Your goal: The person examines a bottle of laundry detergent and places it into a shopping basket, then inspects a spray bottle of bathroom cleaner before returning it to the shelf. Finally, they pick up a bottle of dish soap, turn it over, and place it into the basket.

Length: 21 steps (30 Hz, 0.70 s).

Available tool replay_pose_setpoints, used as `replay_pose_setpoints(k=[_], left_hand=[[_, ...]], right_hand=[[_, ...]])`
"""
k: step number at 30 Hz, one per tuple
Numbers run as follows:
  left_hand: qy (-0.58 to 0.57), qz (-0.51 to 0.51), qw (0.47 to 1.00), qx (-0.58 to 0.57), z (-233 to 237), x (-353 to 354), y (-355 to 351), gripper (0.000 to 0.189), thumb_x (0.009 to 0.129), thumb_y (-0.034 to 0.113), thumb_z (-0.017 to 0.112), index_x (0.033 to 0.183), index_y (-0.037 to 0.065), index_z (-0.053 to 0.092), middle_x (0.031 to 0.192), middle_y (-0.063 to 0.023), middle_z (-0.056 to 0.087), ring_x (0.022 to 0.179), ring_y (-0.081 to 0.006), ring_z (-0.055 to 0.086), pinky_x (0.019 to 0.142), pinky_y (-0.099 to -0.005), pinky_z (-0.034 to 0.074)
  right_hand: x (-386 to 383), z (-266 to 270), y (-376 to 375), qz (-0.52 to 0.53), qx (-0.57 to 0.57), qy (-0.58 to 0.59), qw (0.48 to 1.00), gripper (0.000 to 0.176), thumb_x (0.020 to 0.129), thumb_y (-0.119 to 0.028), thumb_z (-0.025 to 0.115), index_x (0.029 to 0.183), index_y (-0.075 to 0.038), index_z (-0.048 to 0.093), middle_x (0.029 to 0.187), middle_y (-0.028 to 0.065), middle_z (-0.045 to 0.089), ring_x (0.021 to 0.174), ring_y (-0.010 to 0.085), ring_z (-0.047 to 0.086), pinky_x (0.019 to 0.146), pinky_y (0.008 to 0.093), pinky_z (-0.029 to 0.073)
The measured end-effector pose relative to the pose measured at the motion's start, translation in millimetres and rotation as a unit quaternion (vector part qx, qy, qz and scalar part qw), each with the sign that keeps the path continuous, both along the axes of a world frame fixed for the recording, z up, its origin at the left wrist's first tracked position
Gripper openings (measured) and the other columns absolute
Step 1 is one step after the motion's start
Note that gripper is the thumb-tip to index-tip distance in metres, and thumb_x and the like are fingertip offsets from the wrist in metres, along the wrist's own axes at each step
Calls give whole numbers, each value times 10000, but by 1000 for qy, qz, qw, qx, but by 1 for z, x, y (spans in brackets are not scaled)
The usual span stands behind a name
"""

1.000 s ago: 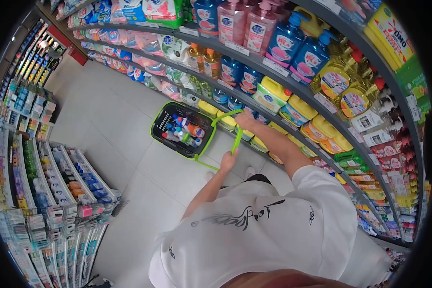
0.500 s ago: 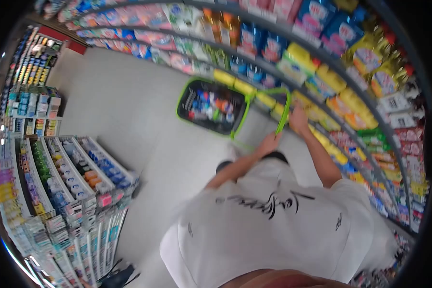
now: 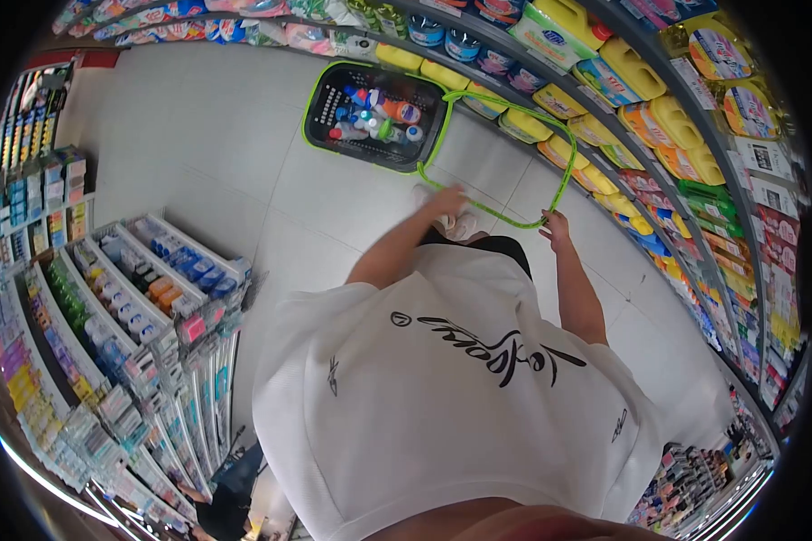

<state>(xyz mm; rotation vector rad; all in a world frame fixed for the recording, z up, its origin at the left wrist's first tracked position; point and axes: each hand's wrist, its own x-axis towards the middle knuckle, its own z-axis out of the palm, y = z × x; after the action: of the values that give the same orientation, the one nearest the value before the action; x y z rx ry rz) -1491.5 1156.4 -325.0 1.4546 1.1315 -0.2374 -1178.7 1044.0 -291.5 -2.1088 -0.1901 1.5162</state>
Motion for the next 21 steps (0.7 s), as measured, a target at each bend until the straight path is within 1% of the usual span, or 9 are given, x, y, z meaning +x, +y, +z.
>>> replay_pose_setpoints(k=[1,2,3,4,5,9,13,18,21], left_hand=[[-61,-262,940,207,-108,-47,7,378,876,348,493,1032,25,612,1071,-223,603,1079,-370,541,886,-452,439],[-27,-170,963,209,-79,-91,5,400,865,353,489,962,-9,631,1089,-247,593,1073,-378,546,891,-466,437],[141,-123,969,159,-144,-140,-5,434,856,361,494,966,-39,621,1100,-268,585,1066,-397,549,909,-470,431],[204,-101,965,129,-140,-181,-11,468,841,367,505,990,-63,612,1108,-291,578,1084,-406,542,928,-464,425],[223,109,968,29,-68,-195,-14,457,832,358,518,985,-59,625,1079,-292,592,1070,-410,553,929,-460,431],[211,23,977,25,7,-267,-55,371,846,275,494,864,-60,651,921,-260,647,845,-354,652,760,-415,514],[204,123,969,-65,41,-282,-88,358,878,272,468,874,-34,653,865,-200,669,731,-269,670,653,-375,530],[265,45,948,-168,19,-294,-69,351,898,277,470,1050,-4,615,934,-150,675,720,-245,668,616,-385,533],[205,-145,957,-144,-45,-333,-13,303,872,207,521,1118,43,585,915,-128,669,727,-248,665,597,-407,529]], right_hand=[[3,-5,-5,7,-4,6,1000,330,803,-239,646,1075,-84,542,912,36,541,881,177,542,767,381,509],[7,-18,-5,-3,-30,0,1000,329,800,-240,646,1067,-81,542,922,40,526,898,185,530,770,386,513],[8,-25,0,-13,-56,-5,998,328,796,-242,646,1060,-77,542,933,44,511,916,193,517,774,392,518],[8,-31,0,-6,-57,1,998,328,796,-242,646,1060,-77,542,933,44,511,916,193,517,774,392,518],[9,-41,-2,-26,-52,-22,998,359,787,-251,654,1076,-73,536,942,48,497,936,200,506,778,396,521],[17,-97,-15,-137,-23,-35,990,498,762,-273,672,1181,-65,502,1087,83,489,1043,236,477,809,411,518],[0,-98,-15,-189,-25,-45,981,558,758,-277,670,1241,-73,480,1283,131,467,1165,288,443,825,428,504],[-19,-76,-16,-129,-28,-78,988,495,769,-260,654,1189,-33,524,1191,152,523,1074,278,519,824,431,503],[-37,-62,-27,-77,-22,-35,996,396,790,-266,630,1116,-47,577,1067,133,592,973,248,567,797,420,508]])
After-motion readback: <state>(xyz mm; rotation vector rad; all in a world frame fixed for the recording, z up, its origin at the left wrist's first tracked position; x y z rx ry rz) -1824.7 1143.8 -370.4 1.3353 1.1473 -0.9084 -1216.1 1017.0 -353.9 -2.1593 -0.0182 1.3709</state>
